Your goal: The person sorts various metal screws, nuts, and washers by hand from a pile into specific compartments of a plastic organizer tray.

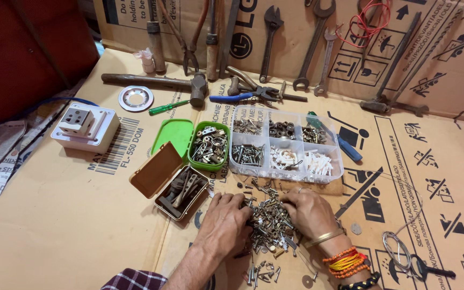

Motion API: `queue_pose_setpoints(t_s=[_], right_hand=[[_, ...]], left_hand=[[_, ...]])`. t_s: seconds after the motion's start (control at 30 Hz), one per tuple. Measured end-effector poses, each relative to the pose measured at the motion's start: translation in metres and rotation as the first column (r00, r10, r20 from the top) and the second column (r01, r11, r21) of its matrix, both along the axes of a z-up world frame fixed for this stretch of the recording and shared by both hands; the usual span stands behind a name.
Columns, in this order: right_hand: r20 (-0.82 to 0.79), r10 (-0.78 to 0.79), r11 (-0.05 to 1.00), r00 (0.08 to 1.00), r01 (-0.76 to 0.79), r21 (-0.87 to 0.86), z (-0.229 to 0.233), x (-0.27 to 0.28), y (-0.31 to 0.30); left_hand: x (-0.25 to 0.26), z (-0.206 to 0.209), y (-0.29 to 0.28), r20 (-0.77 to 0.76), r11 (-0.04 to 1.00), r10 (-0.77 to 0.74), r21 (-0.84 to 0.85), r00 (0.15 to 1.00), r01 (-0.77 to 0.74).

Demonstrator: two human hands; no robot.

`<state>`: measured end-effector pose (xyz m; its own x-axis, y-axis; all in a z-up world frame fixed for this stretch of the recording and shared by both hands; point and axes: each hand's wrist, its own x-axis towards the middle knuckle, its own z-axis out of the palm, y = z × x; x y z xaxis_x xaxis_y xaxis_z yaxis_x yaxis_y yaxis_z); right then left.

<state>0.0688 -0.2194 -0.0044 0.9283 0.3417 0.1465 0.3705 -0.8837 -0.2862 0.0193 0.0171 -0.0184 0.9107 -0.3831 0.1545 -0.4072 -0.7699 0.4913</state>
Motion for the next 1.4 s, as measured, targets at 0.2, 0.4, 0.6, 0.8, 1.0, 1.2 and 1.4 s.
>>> queue_pose_setpoints(t_s=[0.2,0.4,0.6,0.8,1.0,1.2,1.4], right_hand=[[-0.174,-0.094,0.995,0.98,0.096,0.004,0.01,0.0,-0.004],[-0.346,-0.197,0.919,0.918,0.296,0.262,0.018,0.008,-0.006],[-0.546,-0.145,0.816,0.825,0.412,0.406,0.012,0.006,-0.01],[-0.55,-0.142,0.764,0.823,0.444,0.467,0.004,0.006,-0.021],[-0.429,-0.207,0.74,0.879,0.428,0.519,0.029,0.022,0.007],[-0.147,-0.157,0.907,0.977,0.202,0.369,0.06,0.085,0.06],[-0.056,-0.098,0.99,0.994,0.104,0.099,0.07,0.099,0.082]], left_hand=[[-0.001,0.004,0.0,-0.039,1.0,-0.01,-0.001,0.999,0.01],[-0.002,0.008,-0.001,-0.068,1.0,-0.012,0.013,0.998,0.013],[-0.001,0.004,0.0,-0.014,1.0,0.0,-0.017,1.0,0.0],[0.0,0.0,-0.001,-0.022,1.0,-0.003,-0.011,1.0,0.003],[0.003,-0.006,-0.004,0.031,0.999,0.005,0.052,1.0,-0.007],[0.002,0.001,0.001,0.002,0.998,0.022,-0.064,1.0,-0.022],[0.004,0.001,0.002,-0.037,0.998,0.03,-0.049,0.999,-0.032]])
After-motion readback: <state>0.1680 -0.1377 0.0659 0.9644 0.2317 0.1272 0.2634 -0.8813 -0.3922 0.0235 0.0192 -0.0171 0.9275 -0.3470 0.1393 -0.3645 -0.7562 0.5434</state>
